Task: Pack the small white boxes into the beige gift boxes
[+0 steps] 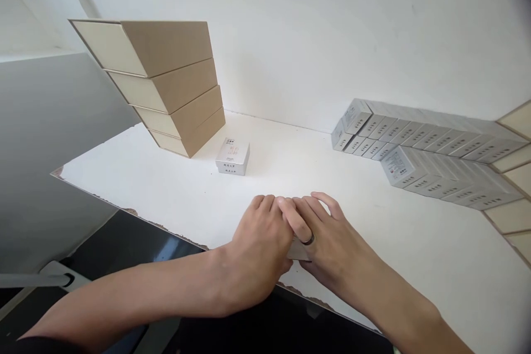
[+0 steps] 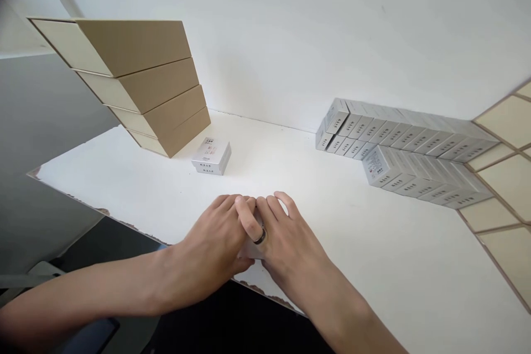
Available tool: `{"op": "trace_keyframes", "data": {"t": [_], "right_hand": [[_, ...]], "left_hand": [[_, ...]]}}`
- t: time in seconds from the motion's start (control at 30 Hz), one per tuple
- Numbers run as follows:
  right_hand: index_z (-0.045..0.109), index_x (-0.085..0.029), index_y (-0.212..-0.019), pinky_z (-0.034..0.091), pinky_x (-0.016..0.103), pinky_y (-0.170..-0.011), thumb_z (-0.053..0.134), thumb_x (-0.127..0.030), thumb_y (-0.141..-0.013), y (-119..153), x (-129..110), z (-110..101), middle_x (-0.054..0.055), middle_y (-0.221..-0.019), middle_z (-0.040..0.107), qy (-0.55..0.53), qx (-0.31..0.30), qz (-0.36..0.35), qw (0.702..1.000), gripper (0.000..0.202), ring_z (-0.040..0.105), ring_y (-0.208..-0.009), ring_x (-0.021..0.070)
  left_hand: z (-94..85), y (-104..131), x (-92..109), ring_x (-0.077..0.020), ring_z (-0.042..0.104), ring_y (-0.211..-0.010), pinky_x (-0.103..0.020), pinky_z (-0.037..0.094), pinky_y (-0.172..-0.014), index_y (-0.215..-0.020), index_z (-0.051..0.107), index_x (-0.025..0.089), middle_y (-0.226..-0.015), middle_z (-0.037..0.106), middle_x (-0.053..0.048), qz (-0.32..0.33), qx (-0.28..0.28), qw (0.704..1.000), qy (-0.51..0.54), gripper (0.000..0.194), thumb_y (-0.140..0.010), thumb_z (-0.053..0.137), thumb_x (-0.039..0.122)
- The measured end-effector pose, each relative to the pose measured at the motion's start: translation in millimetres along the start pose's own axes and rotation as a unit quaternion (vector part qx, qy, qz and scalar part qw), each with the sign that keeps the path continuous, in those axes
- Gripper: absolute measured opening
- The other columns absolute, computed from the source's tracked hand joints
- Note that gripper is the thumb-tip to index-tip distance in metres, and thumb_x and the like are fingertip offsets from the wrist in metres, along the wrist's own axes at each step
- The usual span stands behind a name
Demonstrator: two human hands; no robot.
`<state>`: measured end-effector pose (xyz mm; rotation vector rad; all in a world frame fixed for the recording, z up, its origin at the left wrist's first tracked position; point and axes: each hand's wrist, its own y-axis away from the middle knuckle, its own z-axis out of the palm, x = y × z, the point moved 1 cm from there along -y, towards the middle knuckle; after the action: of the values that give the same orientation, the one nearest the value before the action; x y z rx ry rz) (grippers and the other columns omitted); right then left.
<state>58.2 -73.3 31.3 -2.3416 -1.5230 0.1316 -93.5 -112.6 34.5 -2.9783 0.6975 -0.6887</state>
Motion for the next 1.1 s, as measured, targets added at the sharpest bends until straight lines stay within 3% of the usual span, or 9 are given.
{"op": "trace_keyframes", "data": {"t": [0.17,0.33,0.4,0.53,0.63,0.73,0.87,1.03,1.1], "right_hand": [[0.014,-0.012,-0.156,0.042,0.061,-0.106,0.055,0.005,-0.081,13.3,10.7,-6.2,0.020,-0.125,0.059,0.026,0.051,0.023,0.998,0.086,0.057,-0.116,0.0324],[0.005,-0.028,-0.157,0.037,0.061,-0.115,0.068,-0.014,-0.088,37.6,17.3,-7.7,0.020,-0.162,0.020,-0.137,0.179,0.144,0.963,0.094,0.025,-0.151,0.0354],[-0.002,-0.034,-0.157,0.039,0.060,-0.115,0.067,-0.027,-0.092,48.4,13.8,-1.4,0.015,-0.165,0.021,-0.270,0.123,0.241,0.924,0.095,0.028,-0.151,0.0332],[-0.010,-0.044,-0.155,0.044,0.060,-0.110,0.055,-0.044,-0.098,63.5,-1.0,15.6,0.009,-0.162,0.035,-0.453,-0.097,0.366,0.807,0.086,0.045,-0.143,0.0305],[-0.013,-0.042,-0.157,0.040,0.058,-0.114,0.052,-0.046,-0.099,62.9,-11.7,20.3,0.008,-0.162,0.034,-0.494,-0.137,0.377,0.772,0.087,0.043,-0.144,0.0286],[-0.015,-0.037,-0.158,0.036,0.054,-0.118,0.052,-0.048,-0.097,57.3,-19.4,18.0,0.009,-0.163,0.033,-0.500,-0.130,0.403,0.755,0.091,0.039,-0.147,0.0262],[-0.009,-0.041,-0.158,0.032,0.052,-0.120,0.053,-0.052,-0.095,56.3,-25.5,11.5,0.004,-0.167,0.024,-0.490,-0.160,0.426,0.744,0.089,0.030,-0.151,0.0255],[0.010,-0.044,-0.157,0.026,0.050,-0.124,0.051,-0.056,-0.094,65.7,-27.6,12.1,-0.003,-0.167,0.025,-0.480,-0.154,0.459,0.732,0.076,0.021,-0.154,0.0220],[0.016,-0.041,-0.157,0.024,0.049,-0.125,0.051,-0.055,-0.094,69.0,-28.2,17.9,-0.002,-0.167,0.025,-0.468,-0.150,0.455,0.743,0.074,0.023,-0.154,0.0212]], "left_hand": [[12.5,-16.2,-2.4,-0.0324,0.057,-0.096,-0.049,0.048,-0.081,-0.109,0.044,0.021,-0.104,0.060,-0.011,-0.018,0.083,0.996,-0.001,0.048,-0.067,0.059,0.004],[11.2,-11.8,-16.3,-0.0268,0.059,-0.088,-0.040,0.050,-0.069,-0.124,0.032,0.023,-0.108,0.058,-0.009,-0.083,0.133,0.963,0.218,0.074,-0.067,0.079,0.032],[17.4,-7.1,-21.9,-0.0286,0.060,-0.097,-0.041,0.052,-0.074,-0.133,0.022,0.024,-0.117,0.055,-0.012,-0.074,0.129,0.944,0.293,0.087,-0.069,0.080,0.036],[36.2,-0.1,-31.3,-0.0321,0.058,-0.114,-0.047,0.052,-0.089,-0.143,0.010,0.026,-0.130,0.051,-0.016,-0.096,0.057,0.921,0.372,0.102,-0.071,0.081,0.030],[43.6,0.5,-31.1,-0.0337,0.053,-0.123,-0.051,0.049,-0.098,-0.141,0.019,0.027,-0.134,0.051,-0.014,-0.101,0.081,0.920,0.370,0.098,-0.069,0.085,0.032],[42.9,-1.0,-26.3,-0.0296,0.058,-0.116,-0.045,0.053,-0.091,-0.132,0.034,0.027,-0.127,0.056,-0.009,-0.086,0.132,0.929,0.334,0.079,-0.069,0.082,0.027],[11.3,-6.1,-33.0,-0.0260,0.062,-0.104,-0.039,0.056,-0.083,-0.128,0.038,0.023,-0.118,0.060,-0.008,-0.100,0.179,0.942,0.264,0.071,-0.070,0.079,0.031],[-82.9,-31.2,-78.8,-0.0238,0.063,-0.090,-0.034,0.052,-0.070,-0.125,0.046,0.020,-0.111,0.063,-0.008,-0.218,0.274,0.935,0.063,0.064,-0.071,0.073,0.040],[-111.1,-47.0,-103.1,-0.0255,0.064,-0.086,-0.033,0.050,-0.062,-0.121,0.049,0.020,-0.105,0.065,-0.008,-0.302,0.220,0.927,-0.022,0.063,-0.070,0.072,0.050]]}}
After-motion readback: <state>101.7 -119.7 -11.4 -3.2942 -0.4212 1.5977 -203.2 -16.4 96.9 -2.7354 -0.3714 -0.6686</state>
